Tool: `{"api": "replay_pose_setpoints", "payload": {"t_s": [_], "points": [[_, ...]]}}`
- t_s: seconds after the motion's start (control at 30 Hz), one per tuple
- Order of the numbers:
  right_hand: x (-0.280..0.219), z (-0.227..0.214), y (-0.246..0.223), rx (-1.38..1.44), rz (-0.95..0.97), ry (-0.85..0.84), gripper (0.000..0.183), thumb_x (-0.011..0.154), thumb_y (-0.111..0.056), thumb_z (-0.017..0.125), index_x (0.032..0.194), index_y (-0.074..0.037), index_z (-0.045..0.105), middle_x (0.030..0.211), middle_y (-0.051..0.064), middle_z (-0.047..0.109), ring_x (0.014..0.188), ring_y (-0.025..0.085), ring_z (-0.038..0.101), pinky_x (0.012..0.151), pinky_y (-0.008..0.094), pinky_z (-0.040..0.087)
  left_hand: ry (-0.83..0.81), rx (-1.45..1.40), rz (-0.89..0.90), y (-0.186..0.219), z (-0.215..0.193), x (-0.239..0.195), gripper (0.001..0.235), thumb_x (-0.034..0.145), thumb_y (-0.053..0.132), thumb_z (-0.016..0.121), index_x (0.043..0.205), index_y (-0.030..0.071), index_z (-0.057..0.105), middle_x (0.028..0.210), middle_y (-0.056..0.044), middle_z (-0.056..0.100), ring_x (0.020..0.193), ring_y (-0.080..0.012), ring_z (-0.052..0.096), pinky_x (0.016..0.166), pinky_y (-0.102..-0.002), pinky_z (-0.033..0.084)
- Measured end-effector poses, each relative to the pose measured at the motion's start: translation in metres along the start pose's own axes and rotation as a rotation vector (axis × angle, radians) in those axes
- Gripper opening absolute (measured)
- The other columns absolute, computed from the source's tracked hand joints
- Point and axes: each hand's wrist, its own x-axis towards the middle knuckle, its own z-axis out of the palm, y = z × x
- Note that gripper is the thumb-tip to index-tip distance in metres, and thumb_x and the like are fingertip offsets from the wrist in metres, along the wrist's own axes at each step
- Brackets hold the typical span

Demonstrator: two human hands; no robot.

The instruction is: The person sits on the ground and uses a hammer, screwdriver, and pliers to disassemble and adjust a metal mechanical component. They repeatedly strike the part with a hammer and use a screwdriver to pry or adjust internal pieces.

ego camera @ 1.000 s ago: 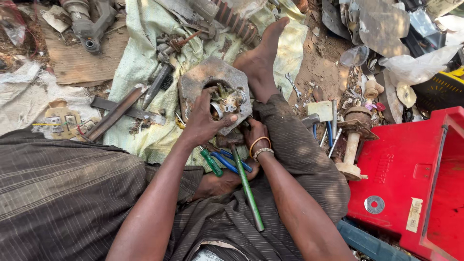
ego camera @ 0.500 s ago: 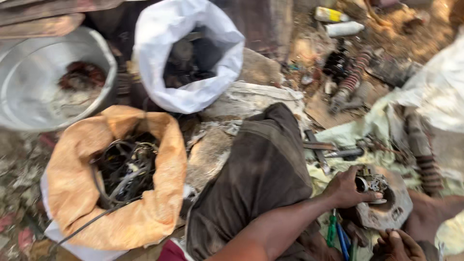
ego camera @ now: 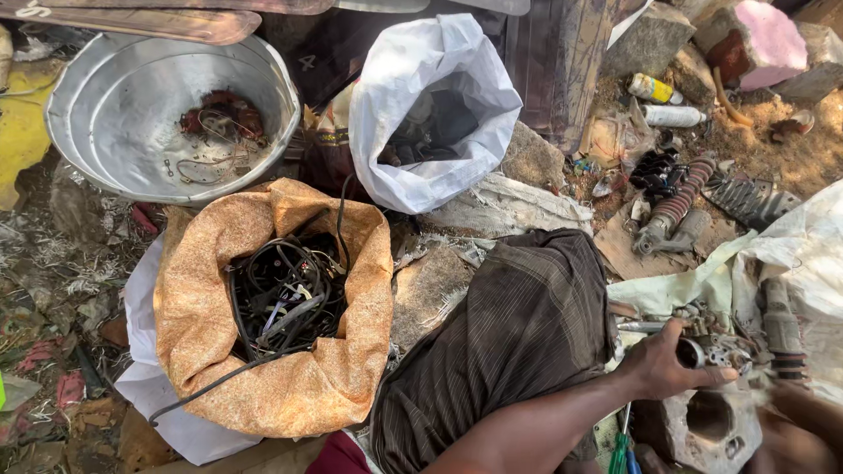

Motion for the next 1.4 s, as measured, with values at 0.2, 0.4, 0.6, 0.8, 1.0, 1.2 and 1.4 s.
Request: {"api": "replay_pose_setpoints", "payload": {"t_s": [0.2,0.4,0.6,0.8,1.0,1.2,1.4], "points": [[0.026,-0.032,0.104,-0.13,0.122,0.054,0.047,0.098,-0.012,0.063,0.14,0.006,0.054,0.132,0.025,0.066,0.128,0.032,0.067,0.101,0.043,0.054,-0.1,-0.004,-0.103,0.015,-0.001,-0.016,0.144,0.072,0.078,0.074,0.169,-0.009,0.013,0.158,-0.036,0.039,0.141,-0.0446,0.046,0.113,-0.049,0.043],[-0.017,-0.117,0.189,-0.281,0.333,0.192,0.049,0.098,-0.015,0.063,0.141,0.006,0.052,0.132,0.023,0.066,0.127,0.031,0.067,0.101,0.042,0.054,-0.323,-0.53,-0.118,0.043,-0.019,-0.024,0.095,0.081,0.037,0.088,0.155,0.003,0.039,0.135,-0.016,0.062,0.122,-0.0233,0.062,0.105,-0.039,0.052],[-0.027,-0.126,0.206,-0.313,0.374,0.206,0.052,0.098,-0.018,0.063,0.143,0.006,0.05,0.133,0.021,0.066,0.126,0.029,0.067,0.101,0.04,0.055,-0.404,-0.512,-0.15,0.064,-0.033,-0.033,0.11,0.076,0.036,0.092,0.161,0.006,0.029,0.145,-0.015,0.054,0.135,-0.0255,0.052,0.117,-0.039,0.041],[0.004,-0.093,0.203,-0.301,0.334,0.119,0.055,0.099,-0.02,0.063,0.145,0.006,0.048,0.133,0.02,0.065,0.125,0.028,0.067,0.102,0.039,0.055,-0.443,-0.377,-0.129,0.069,-0.035,-0.036,0.121,0.074,0.033,0.097,0.165,0.003,0.024,0.158,-0.017,0.041,0.149,-0.0295,0.038,0.126,-0.044,0.032],[0.027,-0.078,0.205,-0.292,0.329,0.027,0.058,0.099,-0.023,0.063,0.147,0.006,0.046,0.134,0.018,0.065,0.124,0.026,0.067,0.102,0.038,0.056,-0.484,-0.41,-0.19,0.081,-0.04,-0.039,0.126,0.061,0.039,0.1,0.161,0.007,0.03,0.154,-0.019,0.044,0.143,-0.0351,0.046,0.123,-0.046,0.038],[0.026,-0.076,0.193,-0.283,0.309,0.007,0.061,0.099,-0.026,0.063,0.148,0.006,0.045,0.134,0.016,0.065,0.123,0.025,0.067,0.102,0.036,0.056,-0.481,-0.302,-0.131,0.087,-0.044,-0.033,0.128,0.058,0.043,0.1,0.16,0.006,0.032,0.154,-0.019,0.047,0.145,-0.0335,0.045,0.124,-0.044,0.039],[0.016,-0.078,0.198,-0.252,0.294,0.025,0.064,0.1,-0.028,0.063,0.15,0.006,0.043,0.135,0.015,0.064,0.122,0.023,0.067,0.102,0.035,0.056,-0.489,-0.25,-0.115,0.092,-0.039,-0.032,0.122,0.062,0.036,0.099,0.16,0.007,0.034,0.154,-0.017,0.048,0.145,-0.0306,0.047,0.123,-0.043,0.044]]}}
